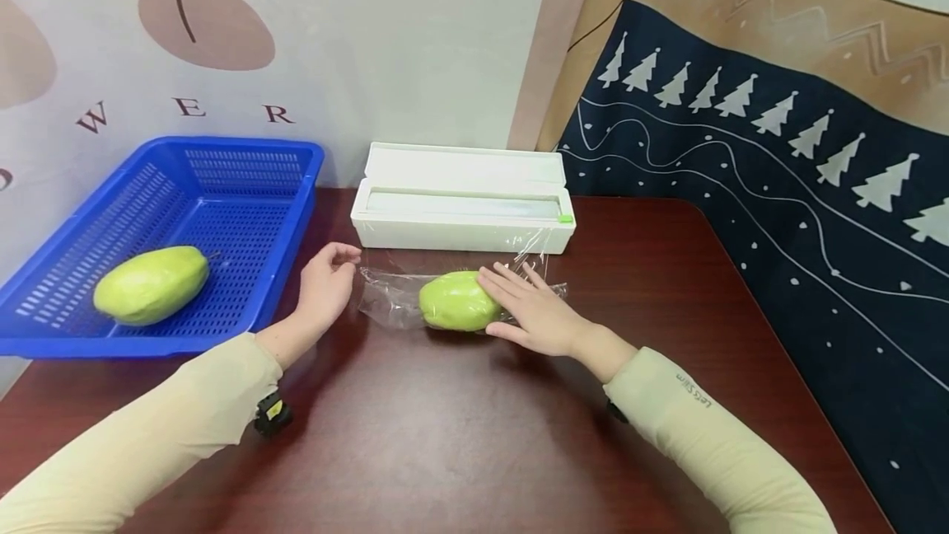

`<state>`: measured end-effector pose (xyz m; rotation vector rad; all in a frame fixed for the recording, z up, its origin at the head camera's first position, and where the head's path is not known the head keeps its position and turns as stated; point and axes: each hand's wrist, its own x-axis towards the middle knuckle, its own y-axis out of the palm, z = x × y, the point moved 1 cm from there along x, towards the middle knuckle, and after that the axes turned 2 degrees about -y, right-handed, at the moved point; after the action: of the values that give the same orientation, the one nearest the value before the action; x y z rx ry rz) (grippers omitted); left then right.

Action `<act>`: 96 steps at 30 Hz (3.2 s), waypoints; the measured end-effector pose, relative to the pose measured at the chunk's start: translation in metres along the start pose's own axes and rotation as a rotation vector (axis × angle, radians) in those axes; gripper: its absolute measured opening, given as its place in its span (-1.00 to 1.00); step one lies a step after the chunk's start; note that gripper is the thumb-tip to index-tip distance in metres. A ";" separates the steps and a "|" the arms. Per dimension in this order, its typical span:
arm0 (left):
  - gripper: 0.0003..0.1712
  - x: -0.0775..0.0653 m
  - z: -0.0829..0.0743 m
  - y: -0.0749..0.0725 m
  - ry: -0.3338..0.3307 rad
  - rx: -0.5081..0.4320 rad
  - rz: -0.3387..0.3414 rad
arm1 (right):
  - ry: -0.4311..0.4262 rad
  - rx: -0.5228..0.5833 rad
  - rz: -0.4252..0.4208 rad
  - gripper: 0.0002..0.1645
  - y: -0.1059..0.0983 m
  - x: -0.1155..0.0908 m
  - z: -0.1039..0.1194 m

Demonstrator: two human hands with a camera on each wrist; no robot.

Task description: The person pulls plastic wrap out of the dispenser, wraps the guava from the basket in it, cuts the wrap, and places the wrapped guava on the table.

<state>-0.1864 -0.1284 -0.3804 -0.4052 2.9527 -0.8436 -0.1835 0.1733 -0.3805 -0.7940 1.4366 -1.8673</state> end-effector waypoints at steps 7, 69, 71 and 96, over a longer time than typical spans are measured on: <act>-0.75 -0.019 -0.023 0.014 0.520 0.125 0.252 | 0.031 0.020 0.010 -0.15 -0.003 0.001 -0.002; -0.26 0.019 -0.021 0.052 0.454 0.157 0.623 | 0.155 0.172 -0.255 -0.05 0.012 0.034 -0.022; -0.23 0.020 -0.022 0.052 0.418 0.142 0.640 | 0.176 0.206 -0.256 -0.06 0.011 0.034 -0.023; -0.38 0.030 -0.018 0.055 0.282 0.111 0.609 | 0.293 0.313 -0.243 -0.18 0.009 0.041 -0.036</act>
<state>-0.2310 -0.0818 -0.3932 0.6386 2.9502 -1.0207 -0.2353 0.1605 -0.3935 -0.5781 1.2077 -2.4027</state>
